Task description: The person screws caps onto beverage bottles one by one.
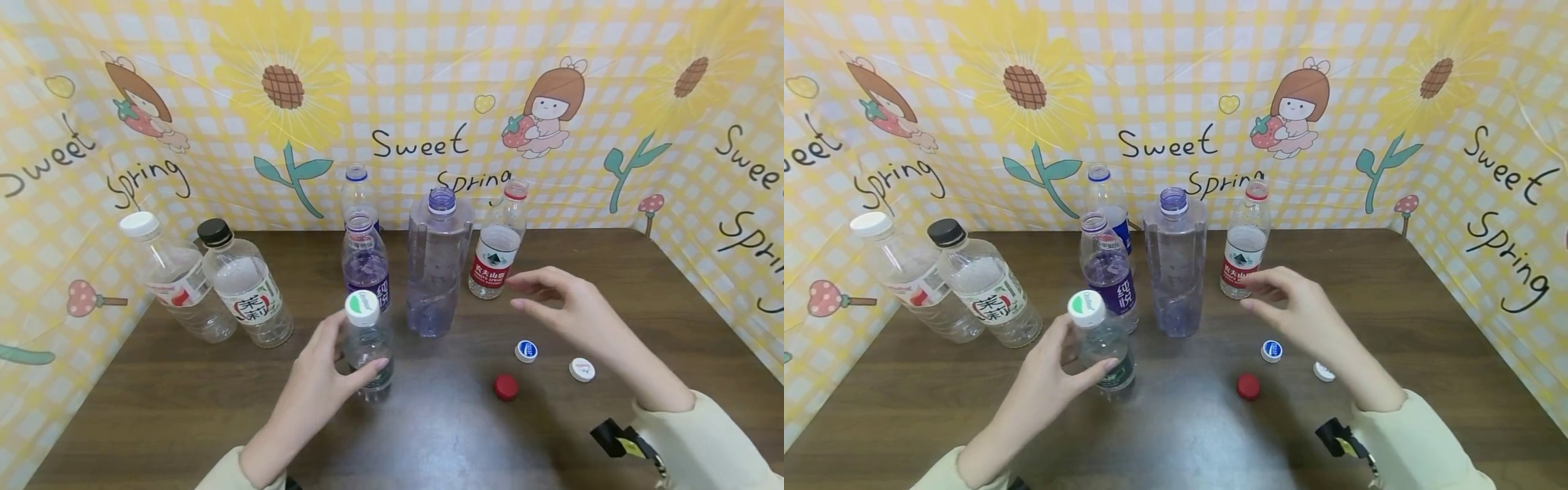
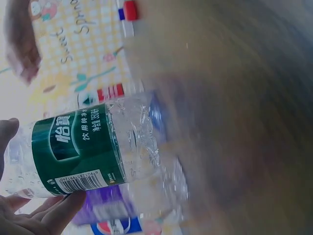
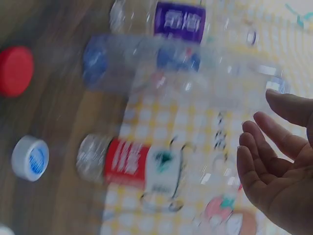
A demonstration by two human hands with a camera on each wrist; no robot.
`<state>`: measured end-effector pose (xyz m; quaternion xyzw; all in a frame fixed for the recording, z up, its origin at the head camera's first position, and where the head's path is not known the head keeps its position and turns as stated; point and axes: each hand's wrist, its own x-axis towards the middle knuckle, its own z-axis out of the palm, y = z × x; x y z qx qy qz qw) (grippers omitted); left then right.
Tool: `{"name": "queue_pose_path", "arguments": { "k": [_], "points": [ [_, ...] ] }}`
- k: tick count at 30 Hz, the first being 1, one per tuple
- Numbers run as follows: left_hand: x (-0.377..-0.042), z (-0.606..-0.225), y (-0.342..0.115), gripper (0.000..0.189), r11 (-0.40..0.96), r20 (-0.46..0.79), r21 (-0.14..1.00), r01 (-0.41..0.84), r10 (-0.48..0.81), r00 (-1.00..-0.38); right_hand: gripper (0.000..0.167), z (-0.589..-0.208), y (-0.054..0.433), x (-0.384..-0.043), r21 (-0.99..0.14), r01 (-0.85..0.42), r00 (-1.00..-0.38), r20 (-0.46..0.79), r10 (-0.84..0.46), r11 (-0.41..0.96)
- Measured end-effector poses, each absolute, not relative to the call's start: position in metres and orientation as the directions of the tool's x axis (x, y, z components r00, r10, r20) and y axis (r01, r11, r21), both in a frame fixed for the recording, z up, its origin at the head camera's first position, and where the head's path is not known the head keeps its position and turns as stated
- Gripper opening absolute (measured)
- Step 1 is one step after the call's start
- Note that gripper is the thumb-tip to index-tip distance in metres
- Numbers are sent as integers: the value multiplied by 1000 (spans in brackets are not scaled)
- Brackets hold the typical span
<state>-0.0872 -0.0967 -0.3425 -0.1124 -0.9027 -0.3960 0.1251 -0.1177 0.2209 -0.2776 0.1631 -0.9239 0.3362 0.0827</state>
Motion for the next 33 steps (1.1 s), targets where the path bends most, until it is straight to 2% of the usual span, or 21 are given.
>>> {"name": "queue_pose_path", "arguments": {
  "k": [9,15,21,27,33],
  "points": [
    [-81,-332,-135,76,691,226,705,163,0,-974,35,-300,272,-134,-578,-142,-990,98,-104,803],
    [-77,-333,-158,70,695,256,702,154,-44,-966,39,-315,288,-143,-542,-73,-997,38,-62,837],
    [-72,-336,-184,64,734,241,675,80,-115,-964,43,-329,298,-150,-496,-21,-999,-29,-40,868],
    [-69,-338,-212,71,752,236,660,14,-189,-953,46,-341,314,-152,-464,44,-996,-93,1,884],
    [-68,-343,-238,78,737,183,672,-76,-265,-947,45,-351,332,-154,-424,79,-995,-91,44,902]
  ]
}}
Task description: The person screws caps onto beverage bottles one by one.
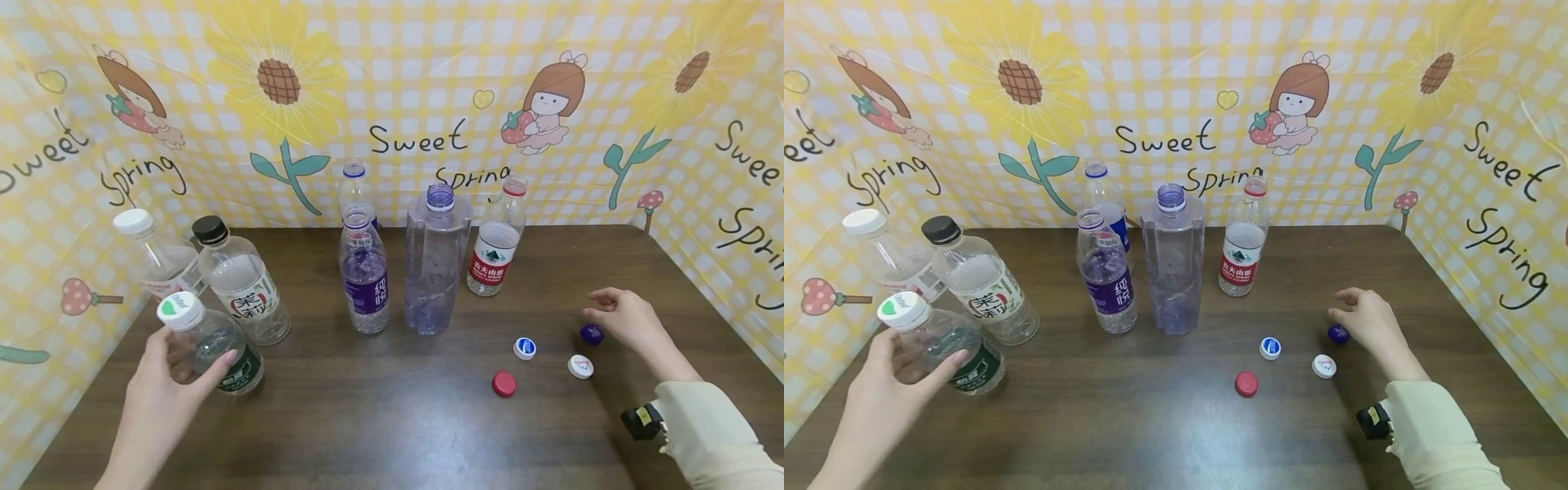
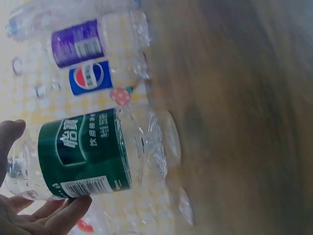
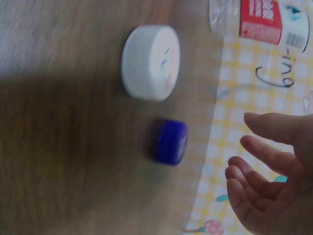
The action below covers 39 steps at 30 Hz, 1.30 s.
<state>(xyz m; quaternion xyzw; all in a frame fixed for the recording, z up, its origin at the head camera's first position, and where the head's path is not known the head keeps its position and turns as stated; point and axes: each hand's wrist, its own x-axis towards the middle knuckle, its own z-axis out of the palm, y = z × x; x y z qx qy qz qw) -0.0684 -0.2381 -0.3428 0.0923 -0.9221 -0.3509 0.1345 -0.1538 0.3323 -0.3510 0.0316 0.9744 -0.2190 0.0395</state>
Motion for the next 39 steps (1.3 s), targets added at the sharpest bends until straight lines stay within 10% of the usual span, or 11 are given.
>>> {"name": "queue_pose_path", "arguments": {
  "k": [17,39],
  "points": [
    [-83,-346,-271,82,610,62,720,-331,-531,-845,59,-370,352,-154,-334,64,-982,-190,-1,941],
    [-94,-349,-276,84,567,41,759,-321,-533,-845,49,-375,349,-155,-373,42,-980,-195,-34,927]
  ]
}}
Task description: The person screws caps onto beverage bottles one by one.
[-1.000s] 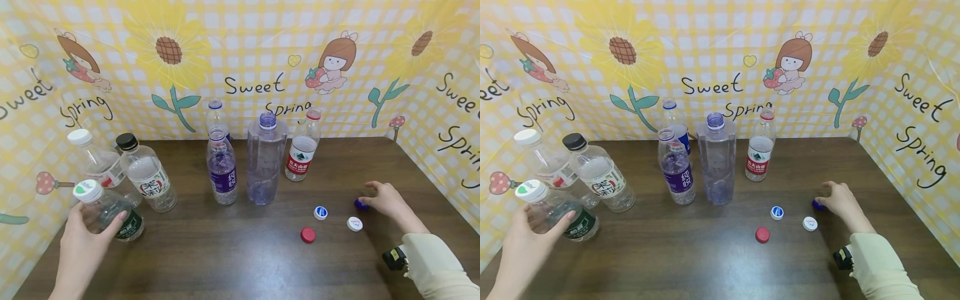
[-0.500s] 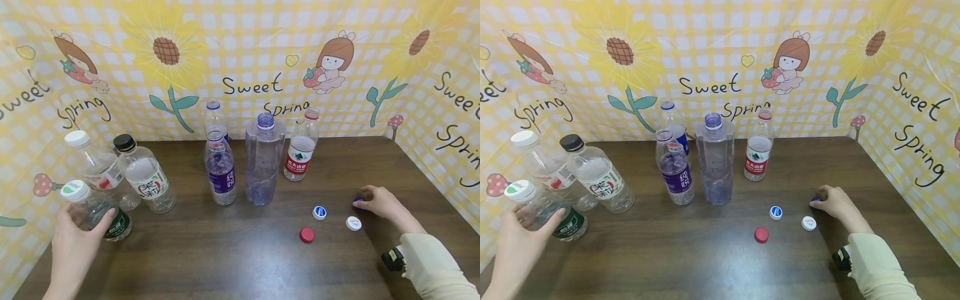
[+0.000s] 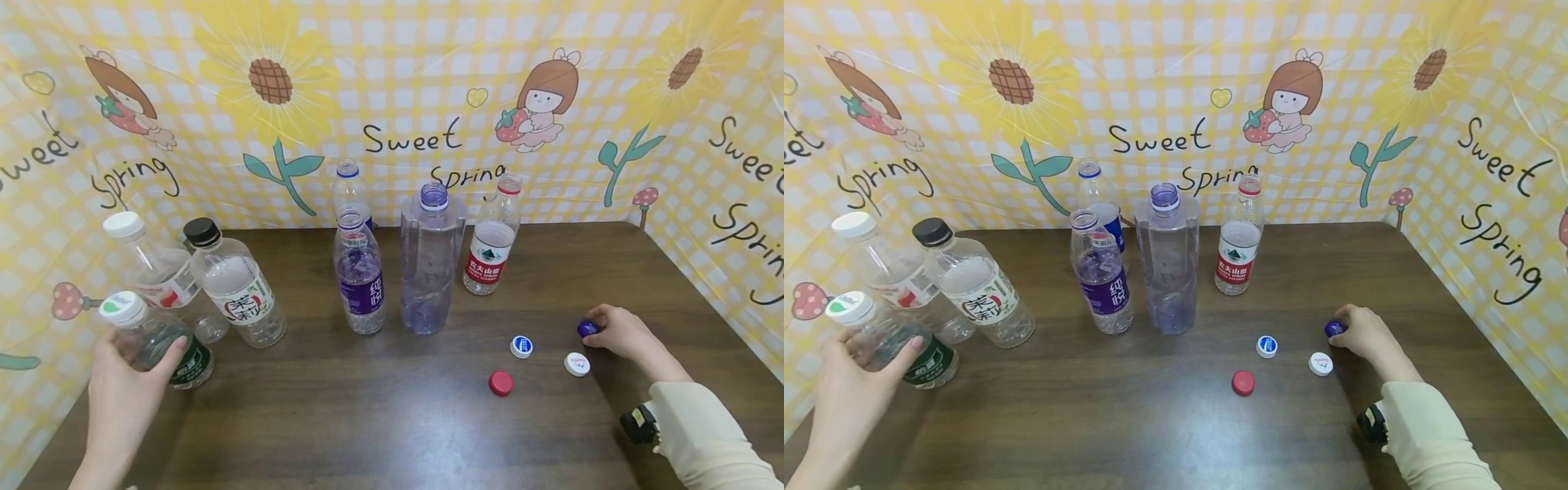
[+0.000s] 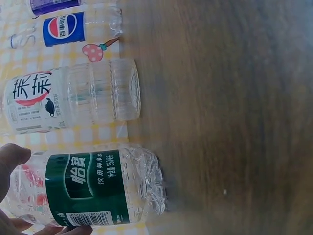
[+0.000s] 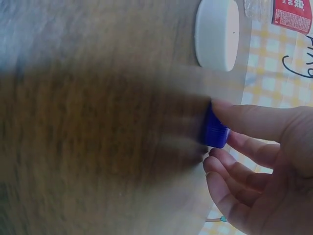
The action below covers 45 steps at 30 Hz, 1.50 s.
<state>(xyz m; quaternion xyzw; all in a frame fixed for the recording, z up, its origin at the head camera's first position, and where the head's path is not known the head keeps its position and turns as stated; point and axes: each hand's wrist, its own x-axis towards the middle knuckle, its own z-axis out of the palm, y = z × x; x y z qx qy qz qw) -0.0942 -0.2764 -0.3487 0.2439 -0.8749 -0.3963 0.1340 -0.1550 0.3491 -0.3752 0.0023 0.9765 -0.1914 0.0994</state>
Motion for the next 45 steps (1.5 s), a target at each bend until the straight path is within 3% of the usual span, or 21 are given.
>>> {"name": "queue_pose_path", "arguments": {
  "k": [21,31,40,45],
  "points": [
    [-98,-355,-275,78,589,121,764,-261,-529,-840,42,-373,349,-156,-378,66,-978,-209,-16,923],
    [-94,-352,-267,94,565,186,801,-199,-550,-814,42,-374,349,-156,-379,73,-975,-224,-14,923],
    [-89,-343,-248,107,600,416,799,21,-527,-741,42,-372,349,-156,-392,79,-975,-224,-12,917],
    [-84,-338,-233,102,678,638,699,228,-446,-628,41,-371,351,-154,-404,72,-978,-206,-15,912]
  ]
}}
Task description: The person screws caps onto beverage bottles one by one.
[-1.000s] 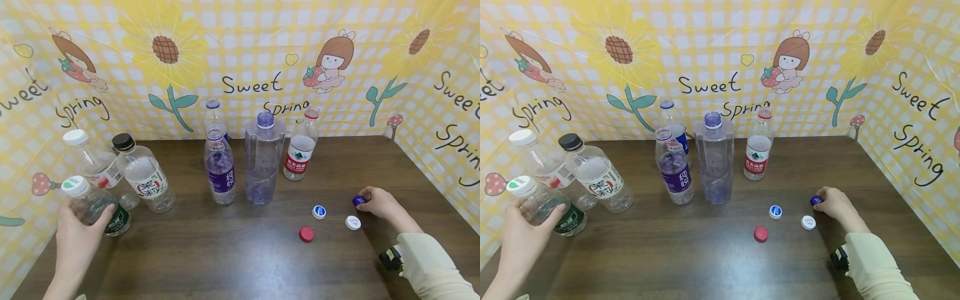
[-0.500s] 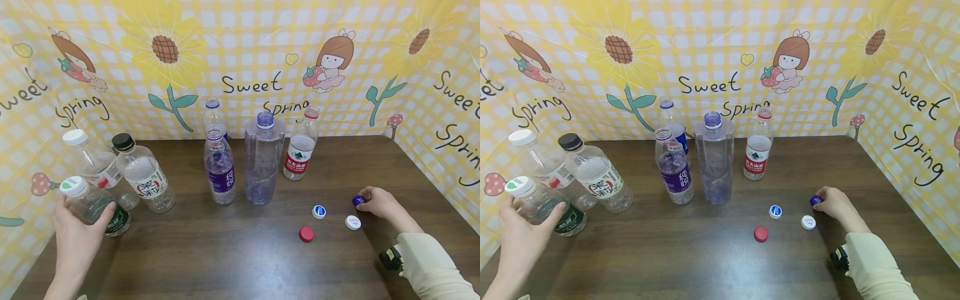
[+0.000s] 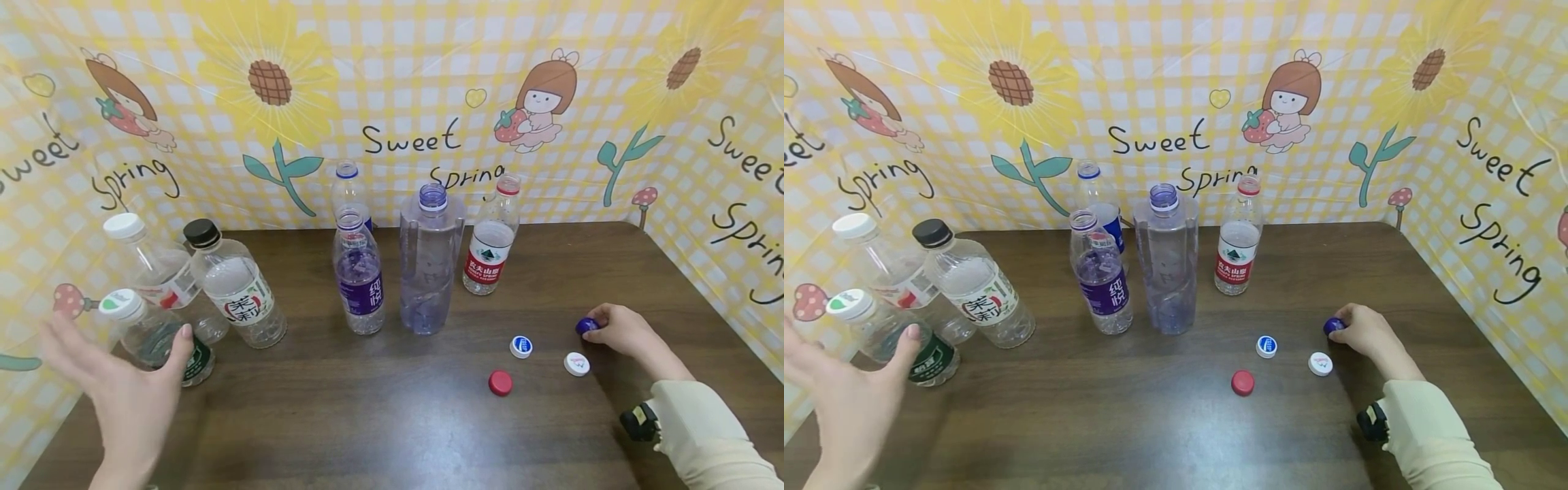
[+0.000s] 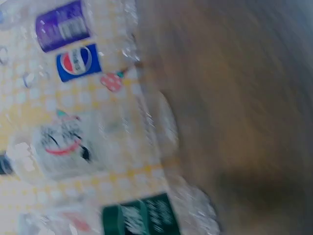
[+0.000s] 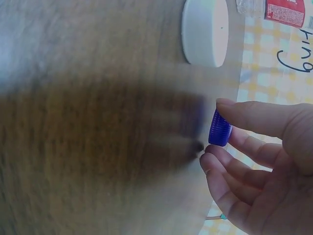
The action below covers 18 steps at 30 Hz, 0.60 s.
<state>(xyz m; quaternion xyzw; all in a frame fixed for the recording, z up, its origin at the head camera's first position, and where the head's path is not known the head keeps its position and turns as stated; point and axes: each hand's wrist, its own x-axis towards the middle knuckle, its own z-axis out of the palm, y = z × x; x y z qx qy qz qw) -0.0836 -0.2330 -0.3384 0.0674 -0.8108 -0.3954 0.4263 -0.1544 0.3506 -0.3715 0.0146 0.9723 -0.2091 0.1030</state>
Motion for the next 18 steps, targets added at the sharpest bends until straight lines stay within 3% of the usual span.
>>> {"name": "queue_pose_path", "arguments": {
  "k": [6,10,18],
  "points": [
    [-83,-322,-202,93,656,778,616,436,-418,-470,42,-366,351,-153,-428,92,-979,-204,2,899],
    [-85,-321,-184,87,638,820,565,523,-363,-444,43,-359,349,-152,-461,109,-980,-201,17,881],
    [-96,-333,-154,77,631,772,566,530,-181,-609,46,-351,344,-151,-492,90,-989,-144,21,866]
  ]
}}
